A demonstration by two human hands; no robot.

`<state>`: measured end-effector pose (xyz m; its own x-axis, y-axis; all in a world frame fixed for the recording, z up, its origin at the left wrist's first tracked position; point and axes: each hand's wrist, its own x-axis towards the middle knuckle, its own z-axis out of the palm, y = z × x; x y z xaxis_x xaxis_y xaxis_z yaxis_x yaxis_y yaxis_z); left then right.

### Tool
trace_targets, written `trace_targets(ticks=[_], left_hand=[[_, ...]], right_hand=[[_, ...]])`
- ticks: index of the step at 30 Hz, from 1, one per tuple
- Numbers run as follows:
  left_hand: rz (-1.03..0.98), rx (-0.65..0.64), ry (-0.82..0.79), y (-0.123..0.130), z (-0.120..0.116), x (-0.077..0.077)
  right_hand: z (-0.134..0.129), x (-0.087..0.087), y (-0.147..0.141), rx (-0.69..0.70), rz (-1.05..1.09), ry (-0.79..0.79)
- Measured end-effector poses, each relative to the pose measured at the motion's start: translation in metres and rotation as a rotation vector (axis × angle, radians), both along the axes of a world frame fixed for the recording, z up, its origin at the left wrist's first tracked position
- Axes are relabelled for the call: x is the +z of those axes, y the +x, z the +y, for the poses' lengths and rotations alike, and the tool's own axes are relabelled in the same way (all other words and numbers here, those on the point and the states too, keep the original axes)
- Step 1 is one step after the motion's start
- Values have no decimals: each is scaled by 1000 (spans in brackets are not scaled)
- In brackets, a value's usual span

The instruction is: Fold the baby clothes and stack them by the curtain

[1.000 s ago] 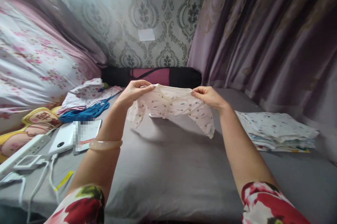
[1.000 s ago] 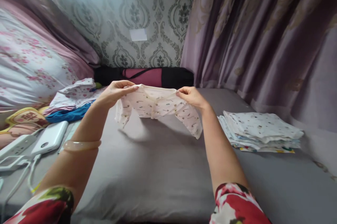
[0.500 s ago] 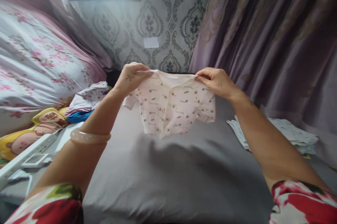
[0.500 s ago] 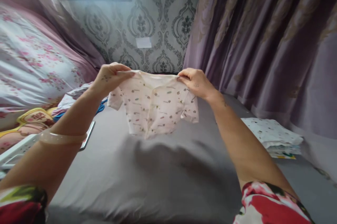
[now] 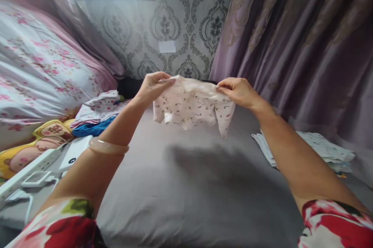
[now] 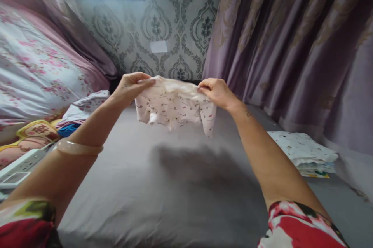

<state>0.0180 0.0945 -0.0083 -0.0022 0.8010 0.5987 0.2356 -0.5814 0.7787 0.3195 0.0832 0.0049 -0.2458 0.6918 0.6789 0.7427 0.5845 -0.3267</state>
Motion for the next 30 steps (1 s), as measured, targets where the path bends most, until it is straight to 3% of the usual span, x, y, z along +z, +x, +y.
trace_targets(ticks=[8,12,14,17,19,24,28,30], left_hand=[[3,-41,-148,7,5,-4],[48,-38,-172,1,1,-3],[117,-81,-243,-9,-7,4],[281,-268,-463,-26,-21,14],[355,-341,-558,-32,-24,15],[345,-201,-391,-24,-14,2],[202,-309,-336,-24,-10,-1],[218,-320,-350,-26,-9,0]], right_hand=[[10,-11,6,-25,20,-74],[3,-11,8,-74,24,-102],[-7,-9,14,0,15,-258],[-21,-6,21,206,6,-547],[-22,-6,22,251,33,-618],[-10,-8,11,168,96,-474],[-17,-2,11,351,28,-561],[-18,-1,13,332,41,-572]])
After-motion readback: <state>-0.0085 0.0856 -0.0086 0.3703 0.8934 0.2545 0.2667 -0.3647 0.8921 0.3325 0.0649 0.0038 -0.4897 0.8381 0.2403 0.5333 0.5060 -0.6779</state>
